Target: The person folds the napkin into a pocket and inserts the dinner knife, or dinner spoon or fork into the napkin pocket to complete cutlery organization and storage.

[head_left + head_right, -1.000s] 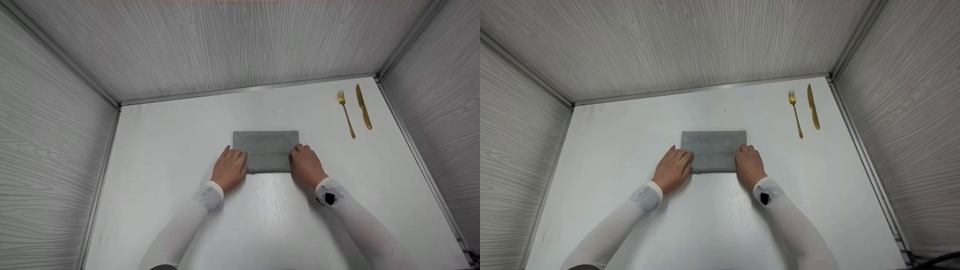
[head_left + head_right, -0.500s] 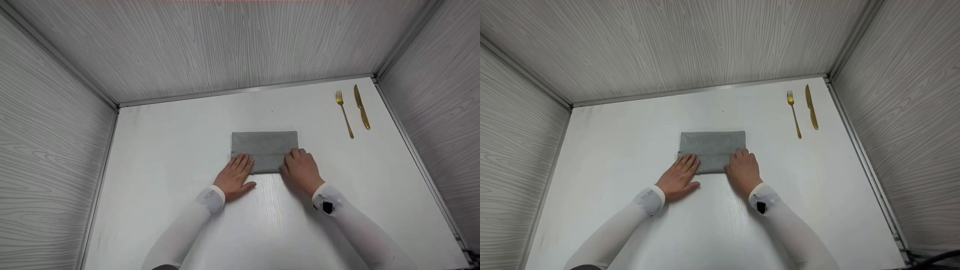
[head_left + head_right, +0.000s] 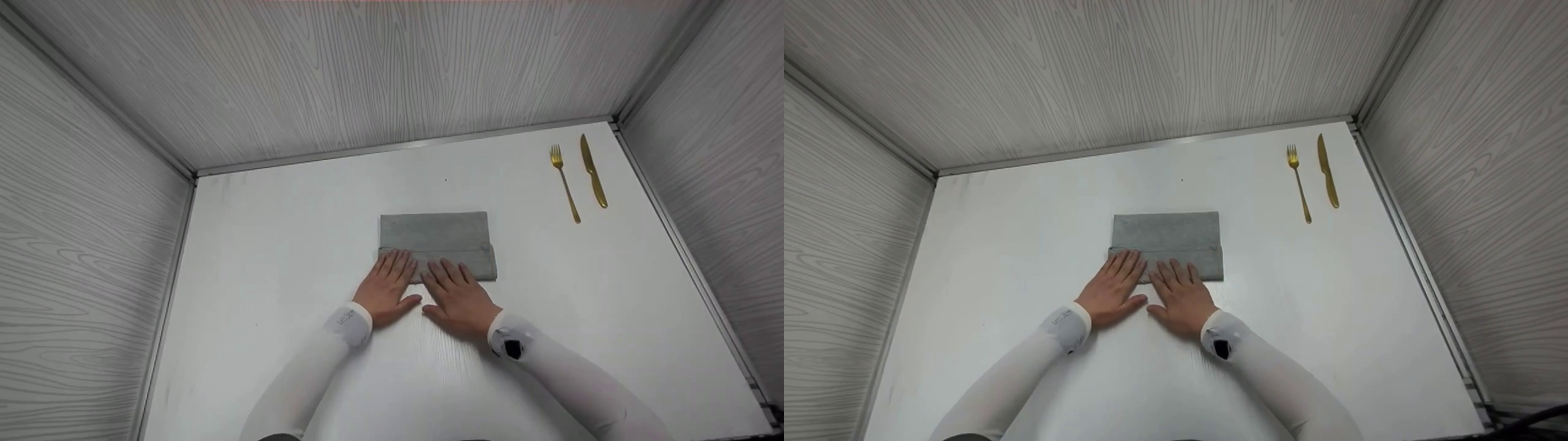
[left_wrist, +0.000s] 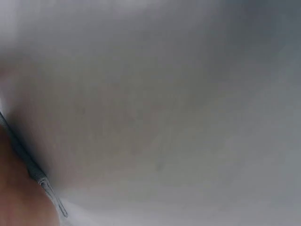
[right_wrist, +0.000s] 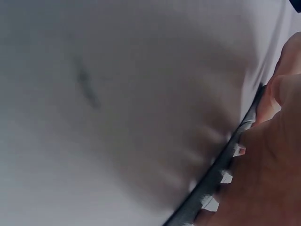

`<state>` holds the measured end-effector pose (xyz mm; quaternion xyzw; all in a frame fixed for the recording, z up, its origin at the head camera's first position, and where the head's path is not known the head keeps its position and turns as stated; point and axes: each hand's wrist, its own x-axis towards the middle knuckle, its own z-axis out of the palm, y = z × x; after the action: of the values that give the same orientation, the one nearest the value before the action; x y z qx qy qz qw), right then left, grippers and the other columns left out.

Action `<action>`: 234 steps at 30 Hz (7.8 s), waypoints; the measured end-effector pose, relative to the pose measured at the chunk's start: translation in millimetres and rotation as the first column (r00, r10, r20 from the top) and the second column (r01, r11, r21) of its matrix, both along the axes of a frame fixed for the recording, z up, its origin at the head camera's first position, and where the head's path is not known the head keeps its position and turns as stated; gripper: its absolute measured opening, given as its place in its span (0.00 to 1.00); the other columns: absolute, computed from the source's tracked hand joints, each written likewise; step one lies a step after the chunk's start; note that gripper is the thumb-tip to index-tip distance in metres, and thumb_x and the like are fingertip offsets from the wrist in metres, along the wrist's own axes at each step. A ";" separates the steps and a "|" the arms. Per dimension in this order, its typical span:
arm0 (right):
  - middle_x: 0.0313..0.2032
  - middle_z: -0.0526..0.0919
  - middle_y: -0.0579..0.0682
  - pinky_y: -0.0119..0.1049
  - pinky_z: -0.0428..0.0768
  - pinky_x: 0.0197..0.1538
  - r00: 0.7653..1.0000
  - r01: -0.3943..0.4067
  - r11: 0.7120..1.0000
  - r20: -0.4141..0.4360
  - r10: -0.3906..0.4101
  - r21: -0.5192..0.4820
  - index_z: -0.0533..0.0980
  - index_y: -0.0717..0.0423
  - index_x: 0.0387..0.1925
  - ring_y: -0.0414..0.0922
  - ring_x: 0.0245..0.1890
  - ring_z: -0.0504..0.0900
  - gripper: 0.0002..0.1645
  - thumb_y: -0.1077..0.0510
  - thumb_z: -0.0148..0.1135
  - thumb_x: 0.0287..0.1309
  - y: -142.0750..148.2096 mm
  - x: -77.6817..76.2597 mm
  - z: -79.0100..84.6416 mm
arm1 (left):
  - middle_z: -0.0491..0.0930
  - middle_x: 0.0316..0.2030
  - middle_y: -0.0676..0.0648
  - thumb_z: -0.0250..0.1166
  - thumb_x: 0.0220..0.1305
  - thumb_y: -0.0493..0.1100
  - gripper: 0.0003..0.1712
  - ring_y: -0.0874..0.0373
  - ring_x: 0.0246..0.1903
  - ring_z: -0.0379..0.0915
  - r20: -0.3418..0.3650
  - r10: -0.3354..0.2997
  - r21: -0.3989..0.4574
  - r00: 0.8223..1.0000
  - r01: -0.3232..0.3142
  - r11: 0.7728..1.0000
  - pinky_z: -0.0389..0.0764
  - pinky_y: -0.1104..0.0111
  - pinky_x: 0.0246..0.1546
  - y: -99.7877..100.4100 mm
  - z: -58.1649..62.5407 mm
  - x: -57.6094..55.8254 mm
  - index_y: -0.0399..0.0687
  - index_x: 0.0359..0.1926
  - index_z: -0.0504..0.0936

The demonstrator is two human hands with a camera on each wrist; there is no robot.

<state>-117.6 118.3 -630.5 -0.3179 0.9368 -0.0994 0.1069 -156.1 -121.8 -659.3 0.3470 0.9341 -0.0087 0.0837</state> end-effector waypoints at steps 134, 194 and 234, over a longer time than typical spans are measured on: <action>0.57 0.72 0.59 0.48 0.77 0.49 0.766 0.624 0.676 0.479 -0.429 -0.392 0.68 0.57 0.55 0.53 0.50 0.74 0.12 0.57 0.44 0.79 84.5 -93.9 31.3 | 0.77 0.54 0.49 0.49 0.82 0.45 0.11 0.58 0.46 0.78 0.436 0.391 0.378 0.811 -0.559 0.737 0.80 0.62 0.48 -25.9 65.3 -55.2 0.50 0.58 0.72; 0.46 0.68 0.53 0.46 0.75 0.52 0.919 0.382 0.775 0.297 -0.260 -0.503 0.69 0.53 0.38 0.49 0.48 0.72 0.11 0.72 0.49 0.64 100.2 -64.6 10.5 | 0.75 0.47 0.51 0.63 0.67 0.39 0.07 0.56 0.49 0.70 0.168 0.180 0.414 0.969 -0.235 0.880 0.78 0.63 0.52 -19.4 48.7 -15.2 0.50 0.45 0.79; 0.45 0.77 0.43 0.42 0.80 0.51 0.997 0.079 0.934 0.018 -0.077 -0.349 0.82 0.50 0.36 0.43 0.46 0.78 0.07 0.65 0.72 0.60 115.3 -49.4 4.5 | 0.76 0.49 0.52 0.69 0.70 0.44 0.04 0.56 0.57 0.70 0.095 -0.001 0.315 0.995 -0.029 0.948 0.79 0.63 0.54 -38.6 35.8 -15.2 0.53 0.40 0.81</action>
<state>-167.0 233.6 -626.0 -0.2943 0.9160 -0.2687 0.0465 -171.3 -160.4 -623.5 0.3492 0.9209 0.1580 0.0707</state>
